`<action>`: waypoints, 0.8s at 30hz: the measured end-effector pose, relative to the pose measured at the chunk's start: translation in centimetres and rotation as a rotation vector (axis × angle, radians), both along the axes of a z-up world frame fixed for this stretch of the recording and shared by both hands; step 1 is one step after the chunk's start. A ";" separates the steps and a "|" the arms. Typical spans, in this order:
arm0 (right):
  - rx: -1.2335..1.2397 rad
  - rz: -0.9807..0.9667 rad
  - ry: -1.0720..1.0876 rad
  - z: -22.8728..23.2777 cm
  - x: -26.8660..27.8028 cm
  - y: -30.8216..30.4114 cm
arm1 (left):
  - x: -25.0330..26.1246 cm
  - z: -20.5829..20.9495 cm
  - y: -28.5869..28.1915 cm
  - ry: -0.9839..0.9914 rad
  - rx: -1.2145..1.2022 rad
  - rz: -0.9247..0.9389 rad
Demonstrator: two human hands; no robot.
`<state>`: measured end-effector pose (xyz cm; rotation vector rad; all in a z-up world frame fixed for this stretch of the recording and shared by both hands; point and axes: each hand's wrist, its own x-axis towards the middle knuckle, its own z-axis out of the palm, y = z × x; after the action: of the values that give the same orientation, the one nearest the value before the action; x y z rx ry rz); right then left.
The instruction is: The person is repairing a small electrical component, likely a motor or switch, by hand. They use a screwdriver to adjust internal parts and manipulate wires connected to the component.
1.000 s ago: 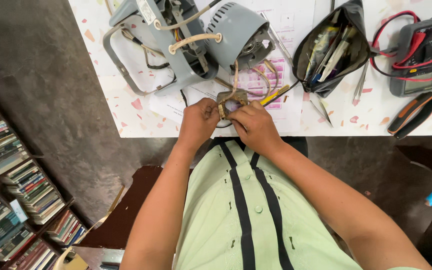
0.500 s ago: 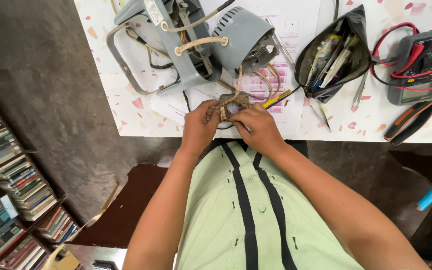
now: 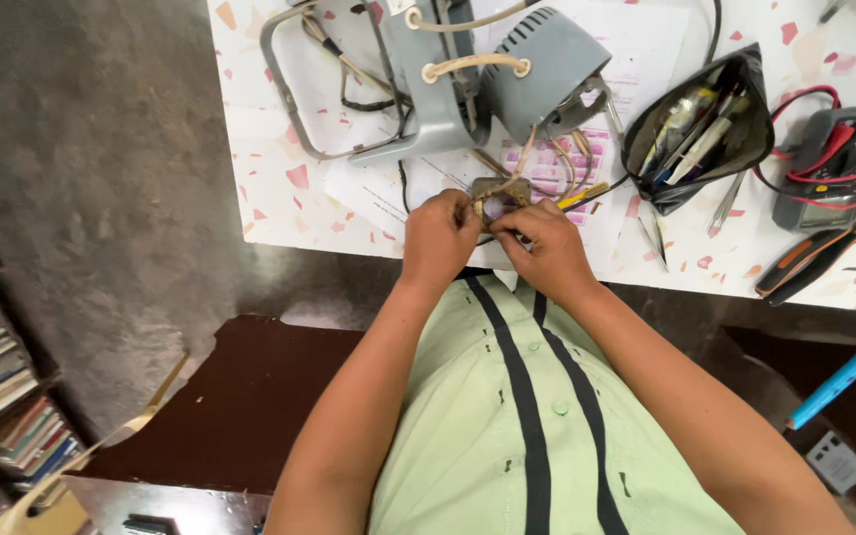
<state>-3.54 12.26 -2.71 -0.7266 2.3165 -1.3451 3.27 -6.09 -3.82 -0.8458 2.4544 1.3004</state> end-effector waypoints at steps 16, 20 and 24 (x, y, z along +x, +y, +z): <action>0.198 -0.140 -0.411 3.0 -1.1 0.9 | 1.3 1.0 1.4 0.212 0.483 0.101; 0.220 -0.211 -0.540 4.6 -1.7 1.2 | 0.4 2.7 2.6 0.159 0.313 -0.093; 0.143 -0.264 -0.598 5.1 -1.3 1.5 | 0.0 3.2 3.4 0.188 0.213 -0.167</action>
<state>-4.84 13.79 2.42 0.0403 2.0239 -1.2623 3.26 -2.69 -0.63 -0.4757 2.4038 1.6050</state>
